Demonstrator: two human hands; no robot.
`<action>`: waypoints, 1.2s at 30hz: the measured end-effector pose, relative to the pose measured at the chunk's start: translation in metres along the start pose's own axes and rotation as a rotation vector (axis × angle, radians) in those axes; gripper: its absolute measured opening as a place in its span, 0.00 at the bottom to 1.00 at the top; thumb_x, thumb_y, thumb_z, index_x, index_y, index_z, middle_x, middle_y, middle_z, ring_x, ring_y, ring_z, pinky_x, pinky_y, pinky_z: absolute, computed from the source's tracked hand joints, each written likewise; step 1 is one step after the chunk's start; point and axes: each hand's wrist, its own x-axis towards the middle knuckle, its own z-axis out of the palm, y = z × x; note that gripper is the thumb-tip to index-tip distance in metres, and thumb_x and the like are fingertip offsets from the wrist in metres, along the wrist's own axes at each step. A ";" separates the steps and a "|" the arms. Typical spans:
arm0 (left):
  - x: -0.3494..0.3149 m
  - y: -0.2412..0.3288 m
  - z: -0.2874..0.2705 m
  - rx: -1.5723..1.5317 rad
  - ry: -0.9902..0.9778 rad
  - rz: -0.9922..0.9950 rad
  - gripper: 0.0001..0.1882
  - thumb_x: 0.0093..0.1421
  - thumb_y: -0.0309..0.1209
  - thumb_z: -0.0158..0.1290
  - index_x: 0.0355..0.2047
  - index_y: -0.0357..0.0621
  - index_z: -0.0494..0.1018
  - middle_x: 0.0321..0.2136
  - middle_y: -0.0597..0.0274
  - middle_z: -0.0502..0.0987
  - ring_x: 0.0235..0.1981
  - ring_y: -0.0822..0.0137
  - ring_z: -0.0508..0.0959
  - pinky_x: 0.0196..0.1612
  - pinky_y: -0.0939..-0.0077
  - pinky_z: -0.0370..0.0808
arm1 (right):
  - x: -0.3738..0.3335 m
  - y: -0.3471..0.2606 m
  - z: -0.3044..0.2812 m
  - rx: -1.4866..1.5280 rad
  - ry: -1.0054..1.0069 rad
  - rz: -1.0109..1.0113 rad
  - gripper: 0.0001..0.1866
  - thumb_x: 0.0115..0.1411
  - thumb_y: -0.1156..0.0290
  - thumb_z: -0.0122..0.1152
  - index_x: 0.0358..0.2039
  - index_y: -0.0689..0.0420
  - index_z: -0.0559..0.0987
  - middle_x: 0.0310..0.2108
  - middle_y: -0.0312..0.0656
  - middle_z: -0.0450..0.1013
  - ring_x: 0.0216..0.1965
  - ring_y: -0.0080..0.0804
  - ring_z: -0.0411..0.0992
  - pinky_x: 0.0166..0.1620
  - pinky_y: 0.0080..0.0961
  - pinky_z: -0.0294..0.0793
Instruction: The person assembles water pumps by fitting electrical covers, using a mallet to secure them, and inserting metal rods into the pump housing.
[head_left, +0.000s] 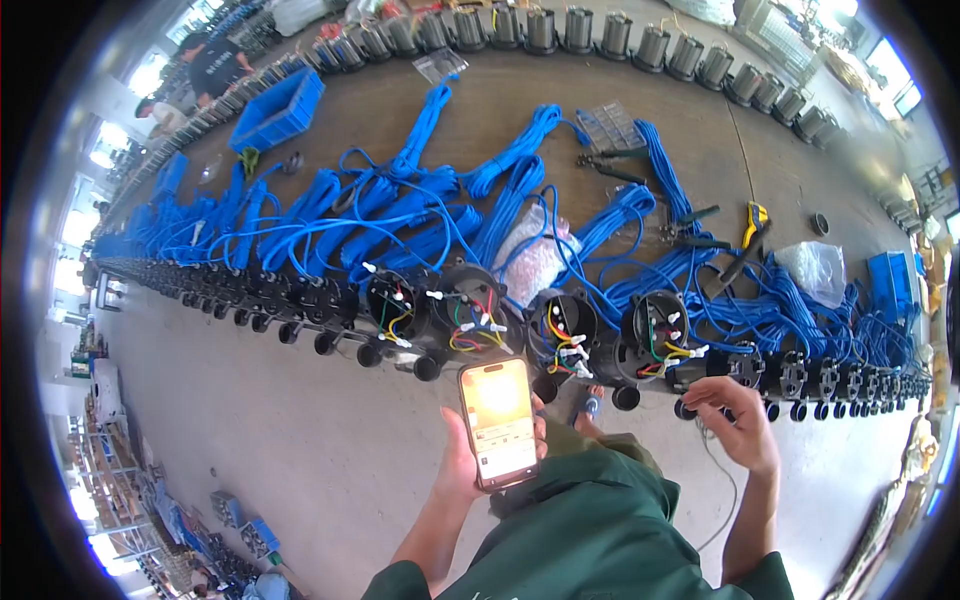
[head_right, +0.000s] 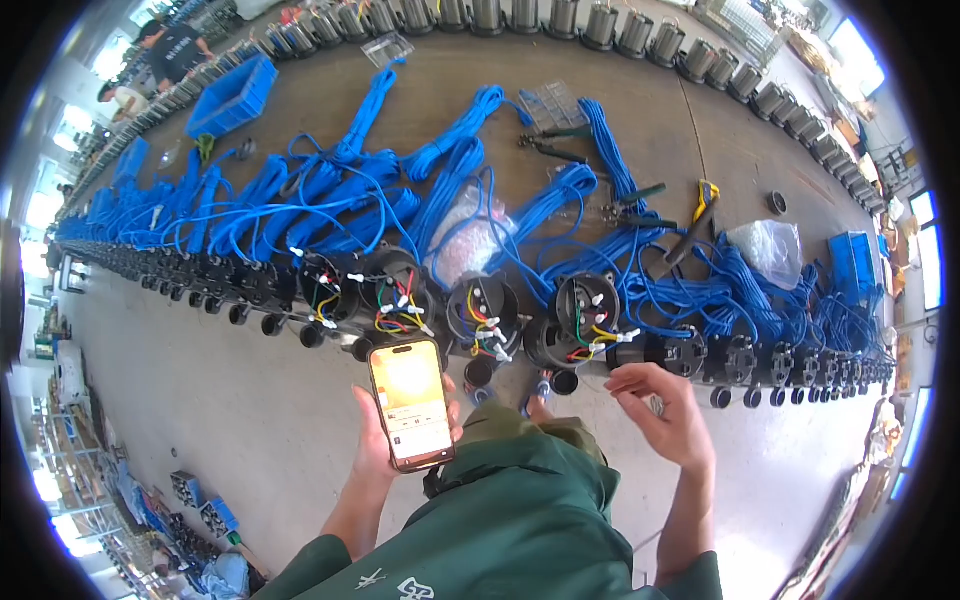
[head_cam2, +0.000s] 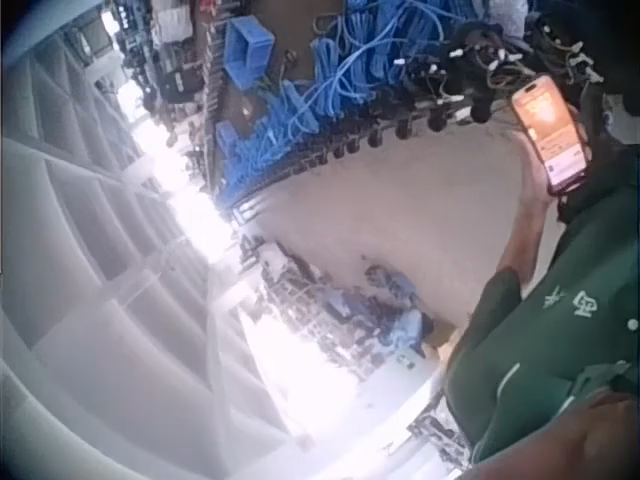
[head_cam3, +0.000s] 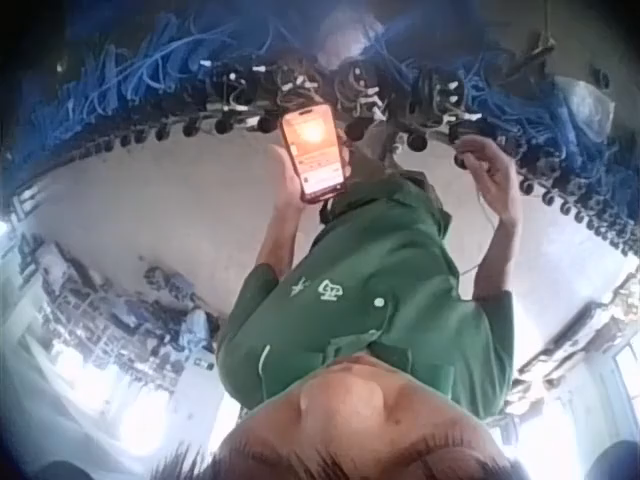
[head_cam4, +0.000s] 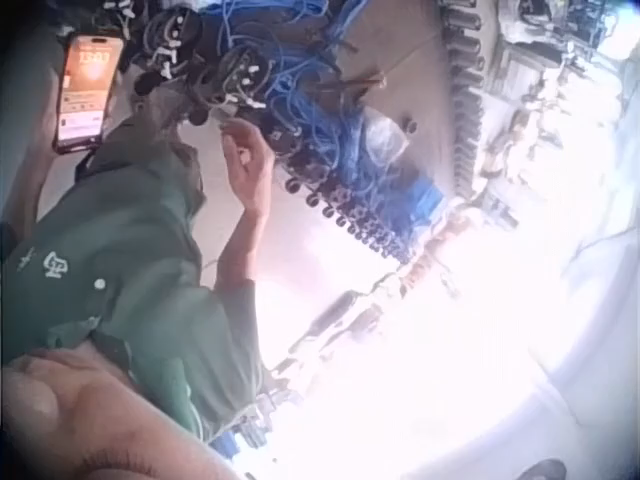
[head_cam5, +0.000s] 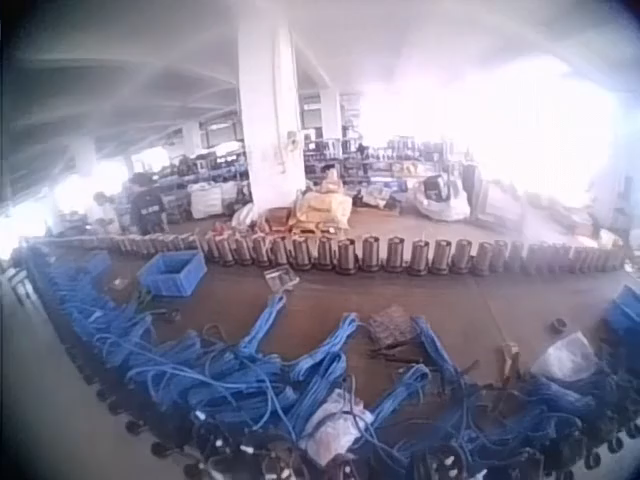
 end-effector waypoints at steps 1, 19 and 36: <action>-0.009 -0.010 -0.001 -0.011 0.074 -0.030 0.55 0.62 0.77 0.31 0.71 0.42 0.55 0.61 0.49 0.69 0.54 0.50 0.77 0.53 0.47 0.80 | -0.013 -0.004 0.001 -0.031 0.019 0.032 0.14 0.65 0.77 0.58 0.51 0.63 0.79 0.43 0.43 0.82 0.46 0.33 0.81 0.52 0.26 0.77; -0.098 -0.140 -0.216 0.432 0.804 -0.142 0.35 0.71 0.64 0.35 0.63 0.53 0.67 0.42 0.57 0.80 0.30 0.59 0.82 0.27 0.62 0.81 | 0.052 0.005 -0.006 -0.079 -0.066 -0.437 0.11 0.62 0.73 0.66 0.44 0.62 0.79 0.35 0.49 0.81 0.38 0.45 0.82 0.42 0.36 0.80; -0.123 -0.166 -0.173 1.157 0.323 -0.822 0.38 0.70 0.41 0.52 0.76 0.53 0.51 0.47 0.63 0.76 0.41 0.66 0.74 0.40 0.68 0.74 | 0.179 0.054 -0.030 -0.658 -0.077 -0.360 0.17 0.54 0.69 0.62 0.44 0.62 0.80 0.42 0.54 0.79 0.48 0.56 0.77 0.50 0.46 0.78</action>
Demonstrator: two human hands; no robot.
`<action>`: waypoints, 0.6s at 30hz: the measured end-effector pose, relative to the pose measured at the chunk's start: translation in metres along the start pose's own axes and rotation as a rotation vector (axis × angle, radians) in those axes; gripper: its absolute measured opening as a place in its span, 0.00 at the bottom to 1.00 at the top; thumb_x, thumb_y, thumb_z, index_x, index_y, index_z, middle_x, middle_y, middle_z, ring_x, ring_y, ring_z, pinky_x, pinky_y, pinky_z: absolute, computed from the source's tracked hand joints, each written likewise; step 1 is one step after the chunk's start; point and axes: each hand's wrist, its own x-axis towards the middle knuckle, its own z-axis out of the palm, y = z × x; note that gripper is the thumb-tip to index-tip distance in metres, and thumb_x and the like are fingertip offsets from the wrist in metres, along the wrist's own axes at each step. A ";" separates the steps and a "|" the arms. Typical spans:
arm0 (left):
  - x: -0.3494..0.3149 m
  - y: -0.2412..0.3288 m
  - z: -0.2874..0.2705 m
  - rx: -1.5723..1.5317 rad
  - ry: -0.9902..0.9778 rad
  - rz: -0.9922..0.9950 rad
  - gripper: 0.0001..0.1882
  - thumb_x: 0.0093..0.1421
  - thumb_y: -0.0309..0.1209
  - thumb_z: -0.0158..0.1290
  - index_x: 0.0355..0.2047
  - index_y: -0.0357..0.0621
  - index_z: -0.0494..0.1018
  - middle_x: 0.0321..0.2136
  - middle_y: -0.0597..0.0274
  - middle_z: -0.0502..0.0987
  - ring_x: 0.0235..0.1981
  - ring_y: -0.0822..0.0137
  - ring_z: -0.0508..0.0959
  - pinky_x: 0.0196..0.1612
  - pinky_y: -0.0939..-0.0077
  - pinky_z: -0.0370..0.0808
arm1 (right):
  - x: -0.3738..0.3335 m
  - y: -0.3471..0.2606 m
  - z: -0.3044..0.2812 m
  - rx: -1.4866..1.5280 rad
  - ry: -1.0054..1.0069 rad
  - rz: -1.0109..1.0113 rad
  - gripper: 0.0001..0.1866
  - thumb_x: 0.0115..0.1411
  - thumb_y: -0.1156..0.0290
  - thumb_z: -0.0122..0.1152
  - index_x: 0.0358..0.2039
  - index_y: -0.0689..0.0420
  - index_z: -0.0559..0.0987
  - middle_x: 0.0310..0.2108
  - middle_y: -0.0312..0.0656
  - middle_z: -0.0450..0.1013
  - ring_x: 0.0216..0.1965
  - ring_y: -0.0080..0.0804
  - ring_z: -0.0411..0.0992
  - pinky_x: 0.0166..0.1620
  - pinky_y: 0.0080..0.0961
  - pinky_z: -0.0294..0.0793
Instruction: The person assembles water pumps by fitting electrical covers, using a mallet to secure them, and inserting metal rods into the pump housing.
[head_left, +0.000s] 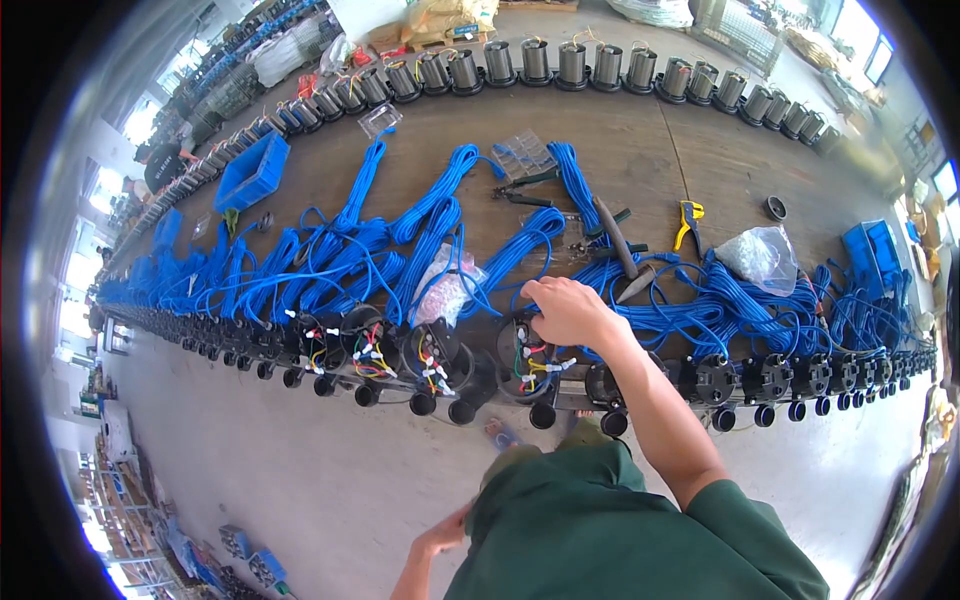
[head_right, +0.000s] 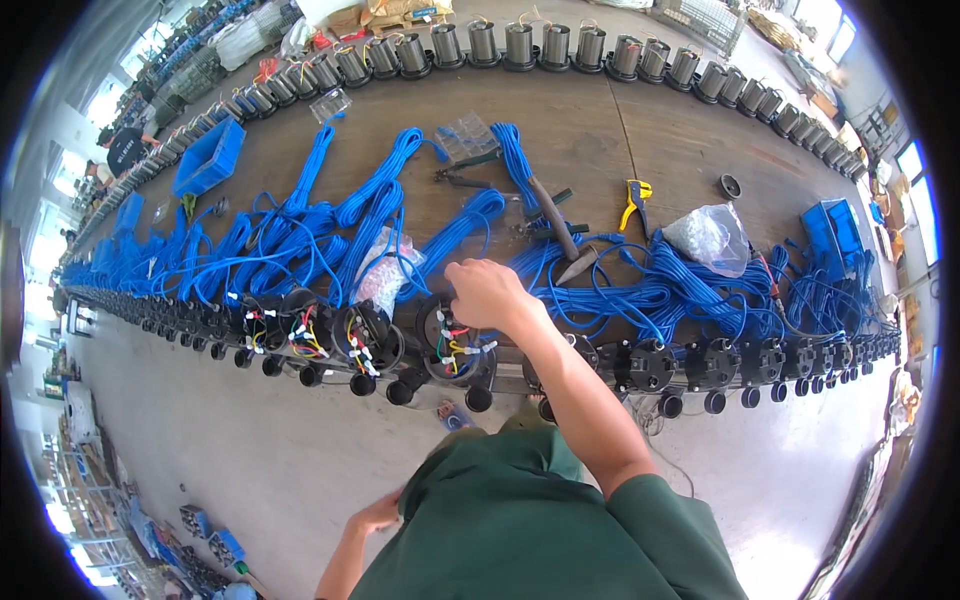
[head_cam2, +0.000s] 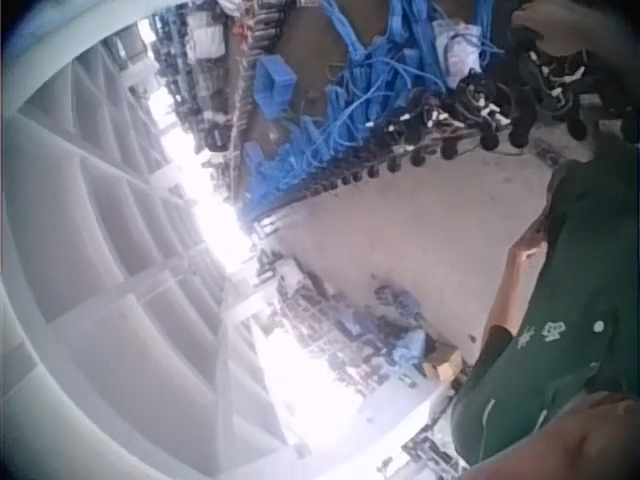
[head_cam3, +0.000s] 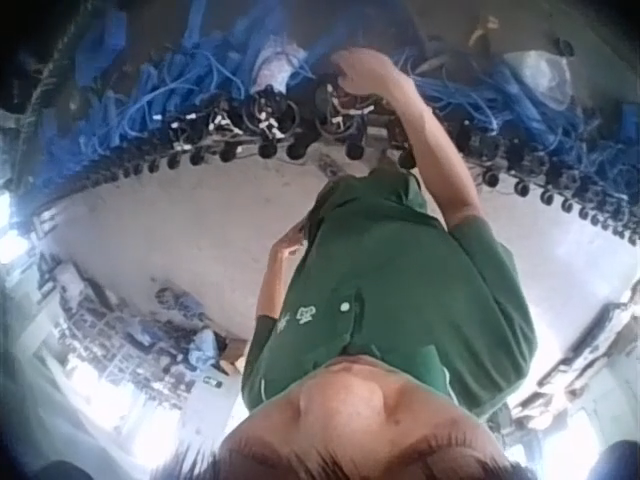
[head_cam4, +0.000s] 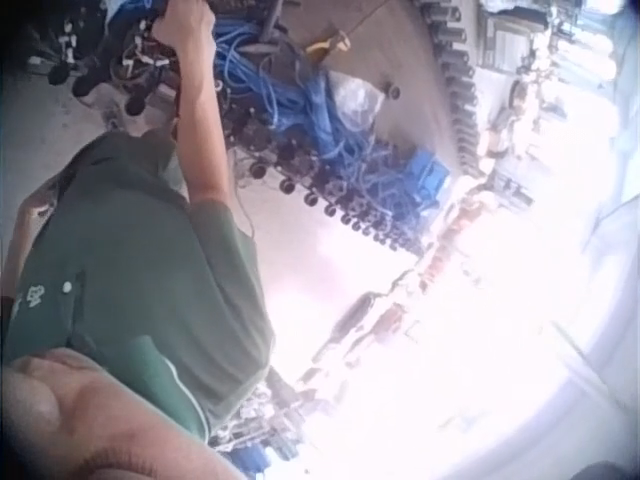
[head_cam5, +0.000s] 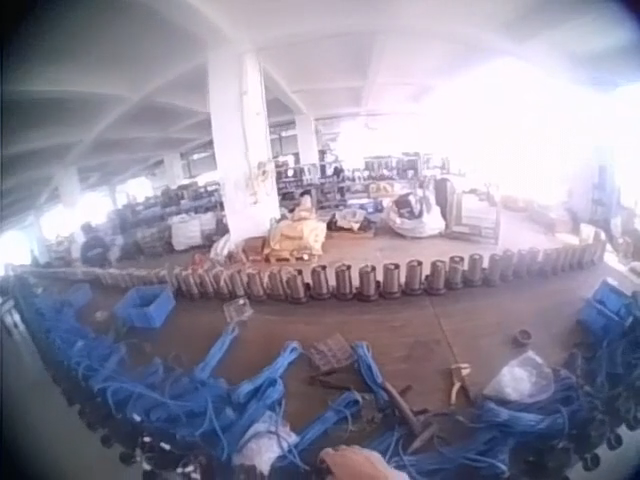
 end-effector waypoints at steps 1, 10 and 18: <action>0.029 -0.060 -0.001 0.062 0.083 0.138 0.40 0.69 0.43 0.53 0.76 0.48 0.51 0.46 0.62 0.76 0.42 0.63 0.75 0.42 0.66 0.75 | 0.013 -0.012 0.011 0.030 -0.108 0.004 0.18 0.54 0.69 0.62 0.45 0.62 0.80 0.43 0.55 0.79 0.49 0.56 0.77 0.50 0.46 0.78; 0.028 0.068 -0.016 0.183 0.257 0.041 0.30 0.68 0.50 0.56 0.54 0.33 0.76 0.49 0.59 0.82 0.45 0.63 0.80 0.44 0.62 0.77 | 0.011 -0.001 0.020 -0.014 -0.144 0.161 0.14 0.51 0.71 0.61 0.38 0.60 0.85 0.33 0.56 0.81 0.40 0.58 0.80 0.46 0.47 0.80; -0.028 0.330 -0.009 -0.458 0.433 0.757 0.26 0.73 0.36 0.49 0.67 0.42 0.61 0.45 0.56 0.79 0.30 0.71 0.79 0.30 0.77 0.74 | -0.051 -0.025 0.013 0.376 0.275 0.028 0.21 0.53 0.87 0.58 0.49 0.65 0.76 0.39 0.54 0.80 0.43 0.50 0.80 0.48 0.36 0.78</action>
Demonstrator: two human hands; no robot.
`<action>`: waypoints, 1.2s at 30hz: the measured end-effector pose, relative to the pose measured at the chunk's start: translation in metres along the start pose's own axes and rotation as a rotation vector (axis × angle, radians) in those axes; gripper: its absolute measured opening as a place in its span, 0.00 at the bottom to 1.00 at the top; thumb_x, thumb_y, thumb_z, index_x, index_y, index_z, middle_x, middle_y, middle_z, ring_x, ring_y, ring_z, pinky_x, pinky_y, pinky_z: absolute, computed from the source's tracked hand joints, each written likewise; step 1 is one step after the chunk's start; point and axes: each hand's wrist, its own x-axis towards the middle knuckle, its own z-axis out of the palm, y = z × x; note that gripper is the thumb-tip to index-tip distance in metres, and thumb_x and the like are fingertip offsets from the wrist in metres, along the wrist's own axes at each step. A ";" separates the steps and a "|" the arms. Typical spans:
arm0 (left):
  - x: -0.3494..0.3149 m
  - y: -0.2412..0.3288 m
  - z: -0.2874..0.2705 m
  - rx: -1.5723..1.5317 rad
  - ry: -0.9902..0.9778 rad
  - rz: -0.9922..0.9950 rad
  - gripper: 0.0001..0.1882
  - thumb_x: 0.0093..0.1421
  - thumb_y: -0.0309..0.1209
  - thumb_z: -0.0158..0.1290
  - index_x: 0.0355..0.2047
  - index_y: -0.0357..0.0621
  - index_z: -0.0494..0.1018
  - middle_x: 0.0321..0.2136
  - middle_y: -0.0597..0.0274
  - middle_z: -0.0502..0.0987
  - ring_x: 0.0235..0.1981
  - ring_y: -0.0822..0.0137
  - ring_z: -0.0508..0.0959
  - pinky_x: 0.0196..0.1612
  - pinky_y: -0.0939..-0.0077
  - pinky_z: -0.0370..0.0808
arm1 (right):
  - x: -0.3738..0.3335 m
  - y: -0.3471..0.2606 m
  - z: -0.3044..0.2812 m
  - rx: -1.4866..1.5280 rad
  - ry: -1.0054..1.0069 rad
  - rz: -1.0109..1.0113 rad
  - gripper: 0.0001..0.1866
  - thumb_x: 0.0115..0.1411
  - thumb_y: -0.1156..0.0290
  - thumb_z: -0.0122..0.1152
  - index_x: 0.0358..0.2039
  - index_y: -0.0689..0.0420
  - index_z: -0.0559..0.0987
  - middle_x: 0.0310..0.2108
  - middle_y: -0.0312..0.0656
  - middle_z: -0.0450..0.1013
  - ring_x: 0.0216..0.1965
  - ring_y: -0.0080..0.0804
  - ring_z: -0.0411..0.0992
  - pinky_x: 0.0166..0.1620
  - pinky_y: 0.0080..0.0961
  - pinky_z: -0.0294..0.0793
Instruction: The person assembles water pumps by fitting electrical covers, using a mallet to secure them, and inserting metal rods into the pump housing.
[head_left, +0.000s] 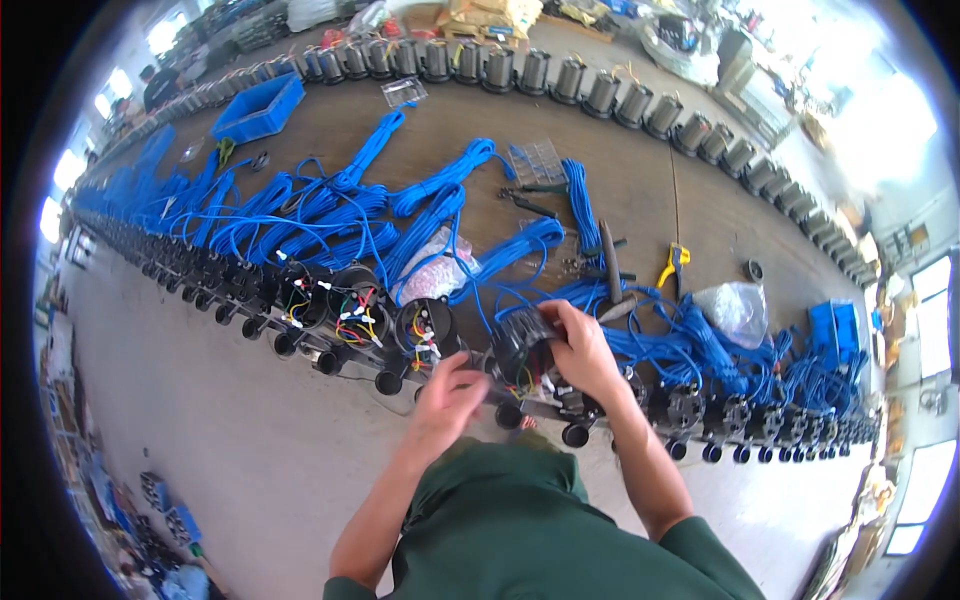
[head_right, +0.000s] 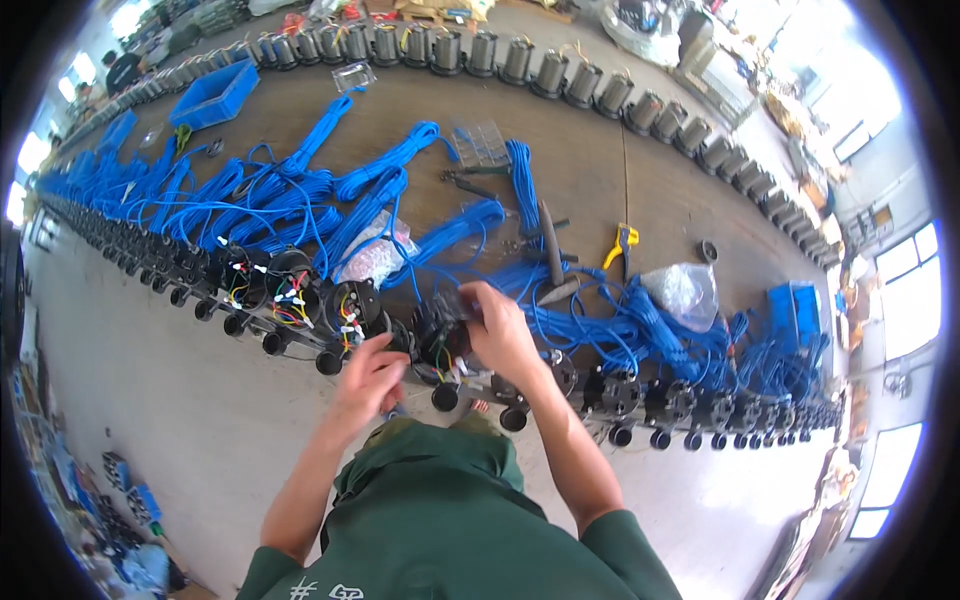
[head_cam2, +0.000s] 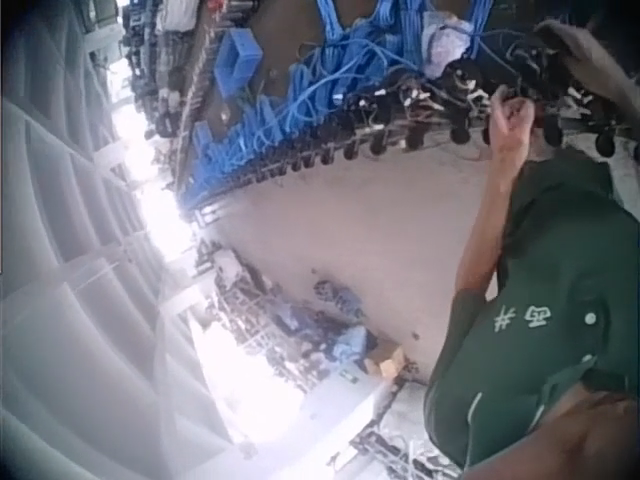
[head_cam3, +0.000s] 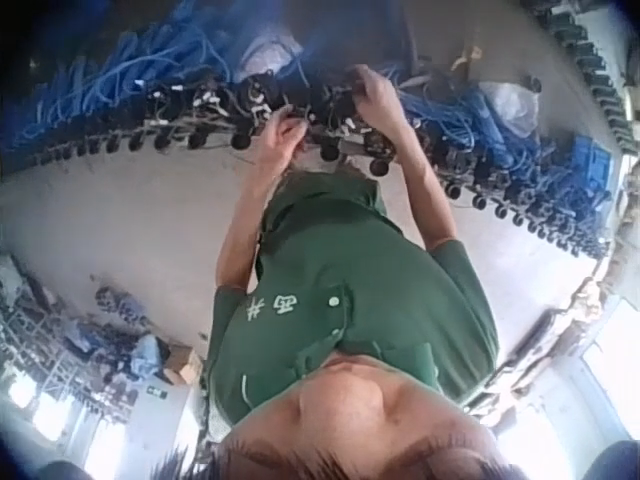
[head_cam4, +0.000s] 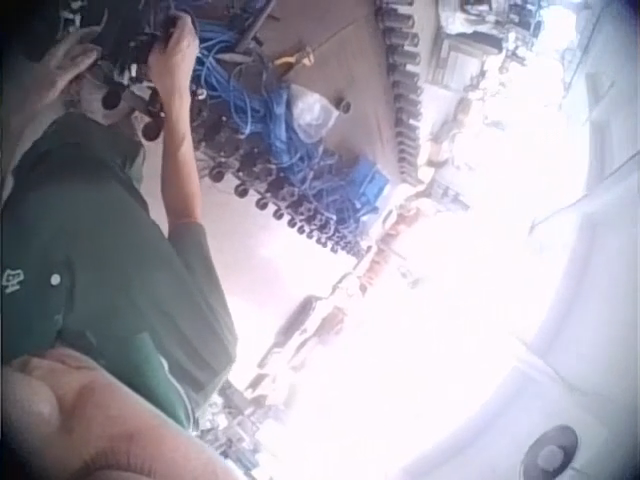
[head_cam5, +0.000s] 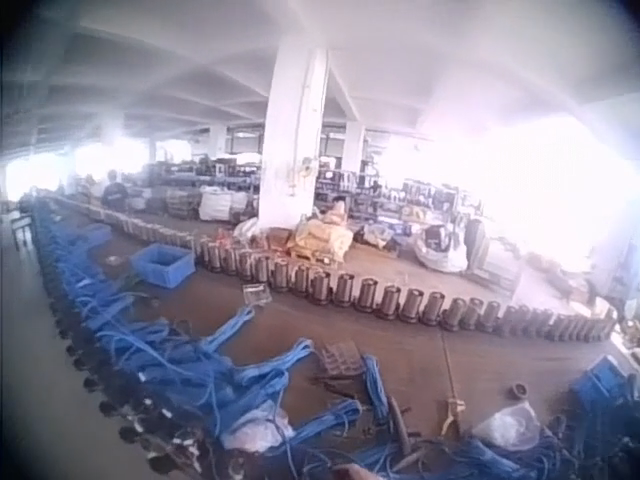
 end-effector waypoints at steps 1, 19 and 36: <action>0.014 -0.002 0.009 0.018 0.005 0.006 0.25 0.74 0.35 0.48 0.68 0.42 0.59 0.44 0.57 0.79 0.29 0.72 0.79 0.29 0.77 0.73 | -0.004 -0.010 0.001 0.067 0.016 -0.004 0.20 0.53 0.88 0.58 0.48 0.65 0.76 0.39 0.51 0.80 0.42 0.45 0.81 0.48 0.33 0.78; 0.058 0.050 0.028 0.758 -0.141 0.576 0.36 0.50 0.16 0.59 0.61 0.44 0.63 0.47 0.40 0.77 0.48 0.35 0.78 0.50 0.56 0.77 | 0.057 -0.014 -0.045 0.317 -0.767 0.393 0.48 0.60 0.34 0.65 0.61 0.67 0.71 0.50 0.46 0.76 0.50 0.33 0.73 0.52 0.31 0.72; 0.065 -0.086 0.026 0.733 0.084 0.549 0.53 0.41 0.36 0.76 0.64 0.35 0.59 0.57 0.41 0.68 0.57 0.42 0.73 0.57 0.57 0.74 | 0.029 -0.011 -0.022 0.633 -0.322 0.634 0.28 0.62 0.55 0.69 0.52 0.65 0.75 0.42 0.39 0.77 0.43 0.24 0.74 0.48 0.25 0.73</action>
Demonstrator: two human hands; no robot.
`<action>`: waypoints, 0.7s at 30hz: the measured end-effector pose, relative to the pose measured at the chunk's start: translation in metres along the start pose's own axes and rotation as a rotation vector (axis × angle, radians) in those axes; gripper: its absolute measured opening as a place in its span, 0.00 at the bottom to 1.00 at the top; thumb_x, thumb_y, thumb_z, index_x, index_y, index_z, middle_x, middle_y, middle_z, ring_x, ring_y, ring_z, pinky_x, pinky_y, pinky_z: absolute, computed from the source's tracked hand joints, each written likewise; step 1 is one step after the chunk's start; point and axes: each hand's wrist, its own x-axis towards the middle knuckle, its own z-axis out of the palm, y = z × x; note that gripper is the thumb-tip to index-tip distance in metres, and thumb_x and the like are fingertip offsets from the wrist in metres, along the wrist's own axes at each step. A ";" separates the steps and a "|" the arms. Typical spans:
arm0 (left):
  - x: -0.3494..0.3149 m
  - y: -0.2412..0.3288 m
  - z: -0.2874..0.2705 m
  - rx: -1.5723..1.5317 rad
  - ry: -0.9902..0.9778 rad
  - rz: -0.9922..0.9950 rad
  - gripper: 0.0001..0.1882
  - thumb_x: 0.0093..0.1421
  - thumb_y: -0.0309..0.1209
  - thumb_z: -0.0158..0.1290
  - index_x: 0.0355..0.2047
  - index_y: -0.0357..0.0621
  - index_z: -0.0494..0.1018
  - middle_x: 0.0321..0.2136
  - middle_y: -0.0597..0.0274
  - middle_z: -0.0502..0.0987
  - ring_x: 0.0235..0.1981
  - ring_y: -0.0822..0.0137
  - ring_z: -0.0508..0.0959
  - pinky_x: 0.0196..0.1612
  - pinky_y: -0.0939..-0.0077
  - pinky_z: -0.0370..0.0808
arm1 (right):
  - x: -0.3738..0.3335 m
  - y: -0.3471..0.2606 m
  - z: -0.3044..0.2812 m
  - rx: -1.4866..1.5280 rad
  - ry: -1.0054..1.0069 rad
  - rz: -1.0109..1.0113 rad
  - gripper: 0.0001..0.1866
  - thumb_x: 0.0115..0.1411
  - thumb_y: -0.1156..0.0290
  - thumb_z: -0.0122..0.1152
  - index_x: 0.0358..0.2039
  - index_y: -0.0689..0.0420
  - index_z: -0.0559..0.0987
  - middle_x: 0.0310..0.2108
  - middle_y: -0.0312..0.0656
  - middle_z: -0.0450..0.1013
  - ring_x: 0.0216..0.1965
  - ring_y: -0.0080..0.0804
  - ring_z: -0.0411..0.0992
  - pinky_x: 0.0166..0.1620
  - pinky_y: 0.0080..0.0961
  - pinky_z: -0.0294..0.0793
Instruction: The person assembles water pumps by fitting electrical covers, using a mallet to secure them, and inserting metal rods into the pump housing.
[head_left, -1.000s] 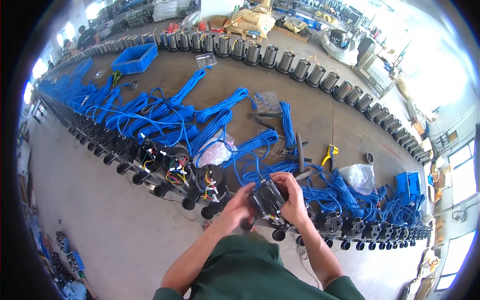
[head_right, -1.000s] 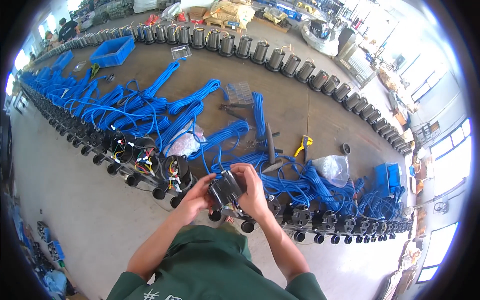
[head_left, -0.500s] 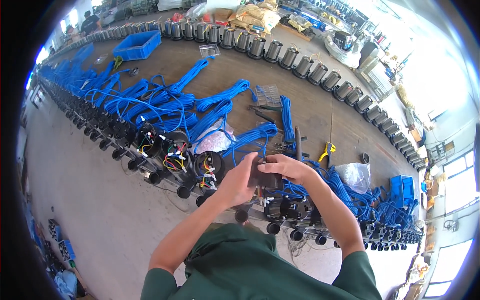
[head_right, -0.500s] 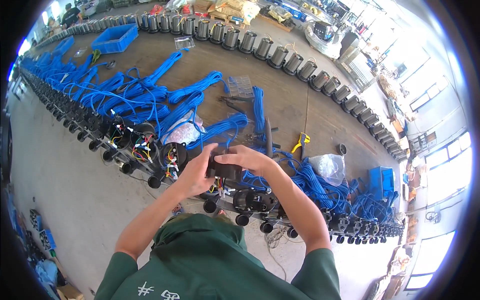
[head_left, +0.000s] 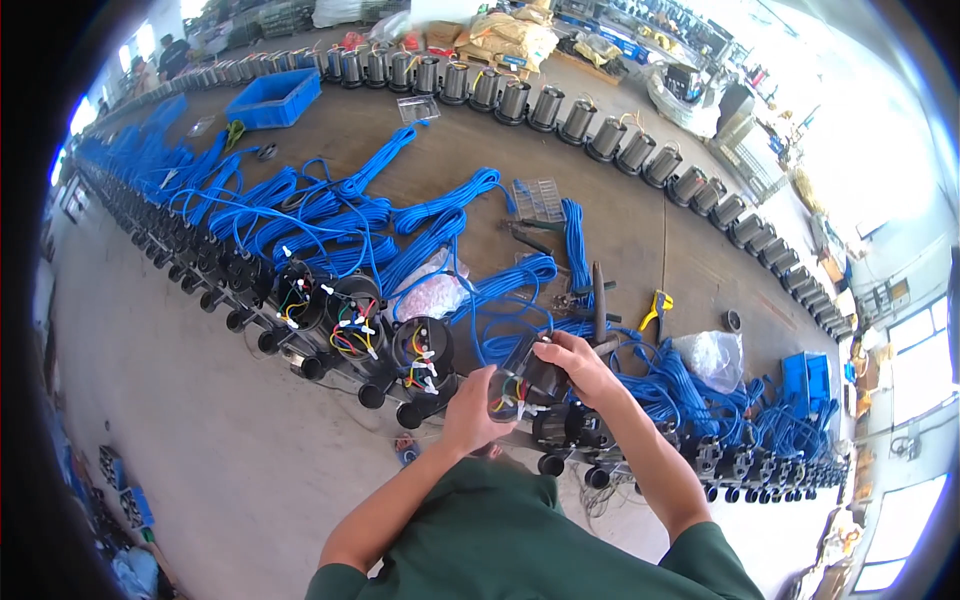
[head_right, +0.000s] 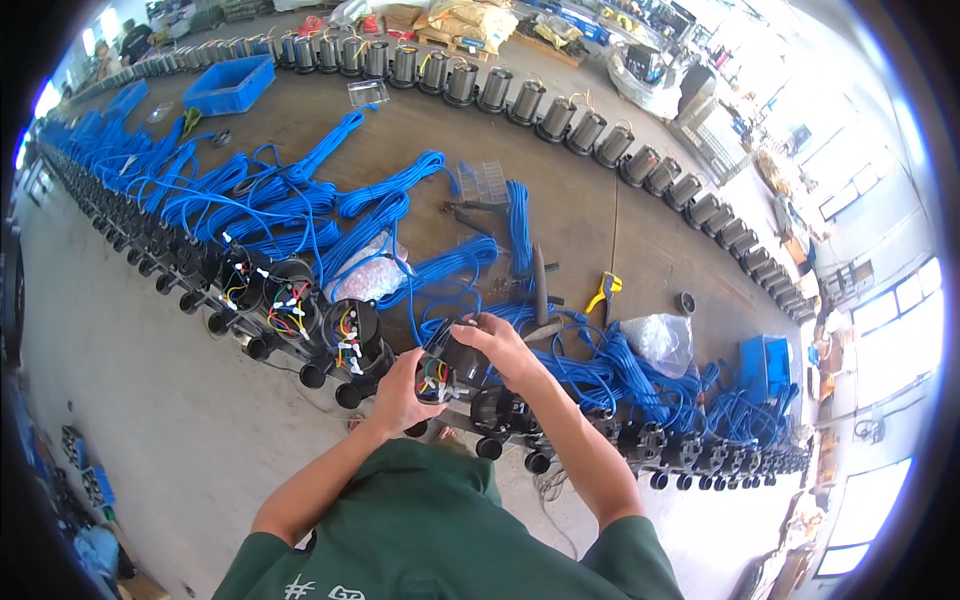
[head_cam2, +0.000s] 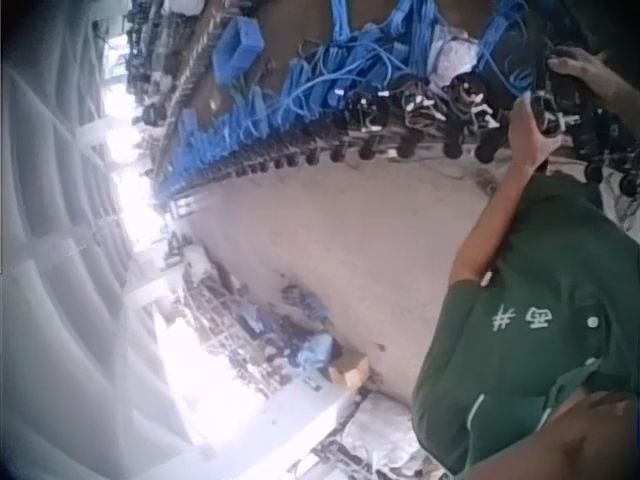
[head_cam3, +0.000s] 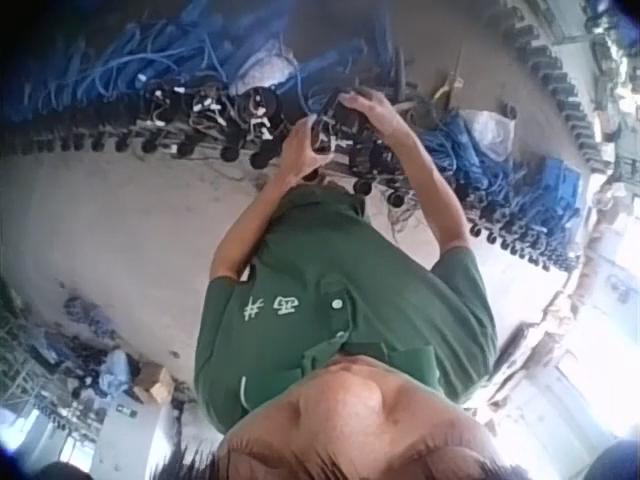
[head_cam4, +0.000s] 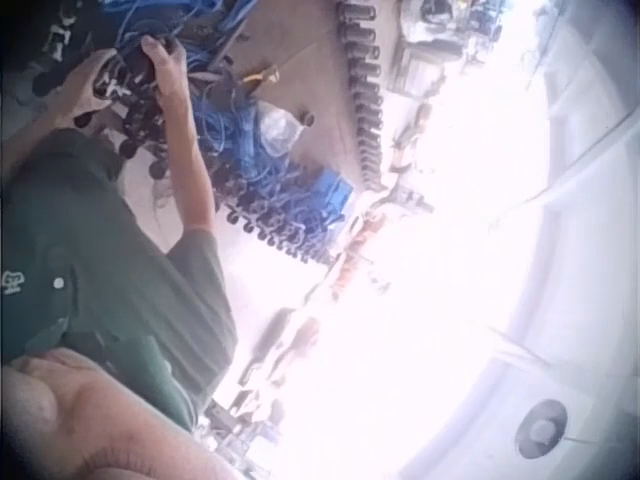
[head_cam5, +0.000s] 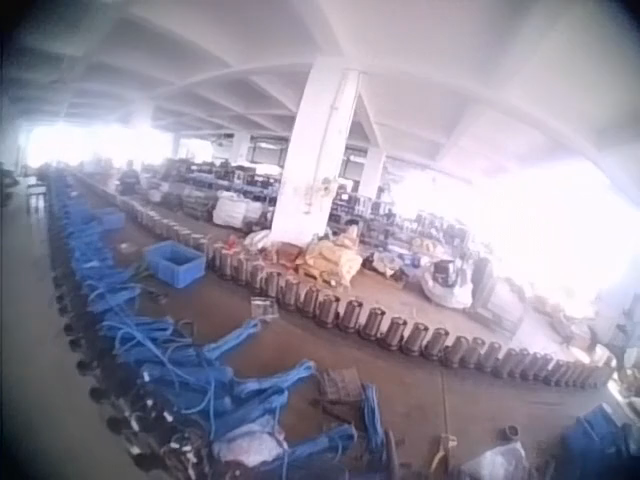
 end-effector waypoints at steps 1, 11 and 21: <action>0.004 0.000 -0.003 -0.034 -0.053 -0.001 0.53 0.41 0.36 0.75 0.64 0.34 0.59 0.58 0.40 0.67 0.58 0.41 0.72 0.59 0.57 0.73 | -0.001 0.002 0.000 -0.030 0.034 -0.038 0.28 0.62 0.56 0.69 0.52 0.66 0.75 0.42 0.39 0.77 0.43 0.24 0.73 0.48 0.25 0.73; 0.052 0.053 -0.065 -0.798 -0.550 -0.476 0.33 0.61 0.33 0.65 0.64 0.37 0.66 0.55 0.57 0.76 0.58 0.66 0.75 0.62 0.67 0.70 | 0.001 0.017 0.001 -0.088 0.081 -0.312 0.39 0.53 0.61 0.73 0.61 0.64 0.68 0.52 0.42 0.73 0.53 0.31 0.71 0.60 0.28 0.68; 0.054 0.052 -0.058 -0.695 -0.539 -0.280 0.31 0.48 0.26 0.72 0.54 0.38 0.75 0.47 0.62 0.83 0.48 0.70 0.81 0.53 0.71 0.77 | -0.024 0.030 0.017 -0.040 0.086 -0.500 0.44 0.46 0.59 0.78 0.60 0.60 0.65 0.54 0.44 0.73 0.55 0.31 0.71 0.64 0.30 0.68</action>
